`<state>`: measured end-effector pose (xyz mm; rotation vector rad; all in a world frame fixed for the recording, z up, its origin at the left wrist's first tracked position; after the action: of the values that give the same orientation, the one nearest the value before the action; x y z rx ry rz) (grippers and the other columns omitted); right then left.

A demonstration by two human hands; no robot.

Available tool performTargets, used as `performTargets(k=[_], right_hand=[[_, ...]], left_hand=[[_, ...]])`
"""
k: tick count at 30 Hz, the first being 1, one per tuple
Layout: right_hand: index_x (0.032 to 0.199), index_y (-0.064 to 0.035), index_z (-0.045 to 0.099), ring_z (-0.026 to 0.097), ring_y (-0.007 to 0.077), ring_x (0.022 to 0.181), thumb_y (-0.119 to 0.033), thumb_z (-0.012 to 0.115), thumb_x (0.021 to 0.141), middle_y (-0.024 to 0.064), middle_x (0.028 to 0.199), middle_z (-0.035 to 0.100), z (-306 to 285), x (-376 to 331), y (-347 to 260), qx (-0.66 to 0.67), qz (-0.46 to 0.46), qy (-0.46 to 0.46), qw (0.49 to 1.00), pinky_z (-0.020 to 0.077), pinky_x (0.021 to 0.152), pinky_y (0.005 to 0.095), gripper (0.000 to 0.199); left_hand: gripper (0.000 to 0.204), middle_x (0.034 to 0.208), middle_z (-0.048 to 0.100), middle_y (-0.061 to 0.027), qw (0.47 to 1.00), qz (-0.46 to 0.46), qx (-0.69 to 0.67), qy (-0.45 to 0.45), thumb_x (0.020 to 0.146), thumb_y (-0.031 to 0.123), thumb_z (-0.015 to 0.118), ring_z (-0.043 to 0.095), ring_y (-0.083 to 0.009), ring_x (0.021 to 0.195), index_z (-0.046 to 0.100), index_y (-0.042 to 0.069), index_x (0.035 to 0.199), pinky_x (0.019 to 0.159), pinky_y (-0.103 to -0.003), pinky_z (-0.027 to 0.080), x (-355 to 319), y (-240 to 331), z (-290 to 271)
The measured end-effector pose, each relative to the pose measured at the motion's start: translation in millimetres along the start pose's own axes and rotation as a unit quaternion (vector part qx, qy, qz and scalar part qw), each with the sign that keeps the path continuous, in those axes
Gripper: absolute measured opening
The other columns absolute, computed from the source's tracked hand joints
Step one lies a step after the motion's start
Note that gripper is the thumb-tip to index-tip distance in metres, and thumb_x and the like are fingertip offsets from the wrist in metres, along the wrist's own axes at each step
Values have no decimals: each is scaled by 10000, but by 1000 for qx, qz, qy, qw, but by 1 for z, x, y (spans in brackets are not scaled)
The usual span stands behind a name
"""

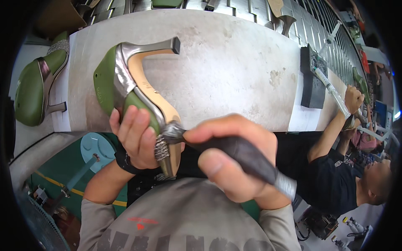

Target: The person assembles high-heeled shoes on shoe lasts by hammering the shoe parts with a hammer, applying adhesive with a syringe, pressing the soles onto the shoes by hand, and hammering the edges to secure them.

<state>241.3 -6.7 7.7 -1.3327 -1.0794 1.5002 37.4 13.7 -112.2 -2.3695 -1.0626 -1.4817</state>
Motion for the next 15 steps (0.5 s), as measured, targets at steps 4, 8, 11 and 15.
performTargets(k=[4, 8, 11, 15], right_hand=[[1092, 100, 742, 759, 189, 709, -235, 848, 888, 175, 945, 808, 0, 0, 1, -35, -64, 46, 996, 596, 658, 277, 406], [1062, 89, 748, 747, 247, 644, -206, 859, 862, 198, 917, 799, 2, 13, -14, -131, -148, -8, 980, 601, 625, 303, 374], [1043, 78, 758, 692, 211, 569, -187, 873, 832, 186, 895, 793, 2, 23, -25, -140, -131, -31, 981, 540, 527, 310, 358], [1031, 69, 767, 725, 226, 600, -183, 865, 836, 180, 900, 800, -2, 41, -43, -210, -80, -84, 971, 575, 566, 305, 333]], left_hand=[[308, 1426, 662, -80, 999, -14, -28, -36, 1044, 191, 628, 620, -288, 1349, 589, 142, 1345, 1234, -649, 319, 3, -1, 0], [322, 1433, 650, -7, 1000, -8, -9, -26, 1058, 228, 618, 595, -229, 1383, 591, 188, 1377, 1256, -631, 301, -2, 2, -4], [314, 1440, 634, 38, 999, -14, -15, -34, 1074, 254, 603, 583, -196, 1398, 586, 228, 1386, 1260, -620, 300, 2, 2, -2], [323, 1468, 607, 78, 1000, -20, -11, -21, 1088, 314, 567, 558, -164, 1425, 582, 261, 1407, 1252, -610, 309, -1, 2, 0]])
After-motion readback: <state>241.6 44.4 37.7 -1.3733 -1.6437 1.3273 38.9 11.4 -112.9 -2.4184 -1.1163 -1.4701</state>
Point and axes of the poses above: each hand's wrist, its own x-axis towards the middle knuckle, its own z-axis out of the palm, y = z × x, the point moved 3 cm from there along x, towards the middle knuckle
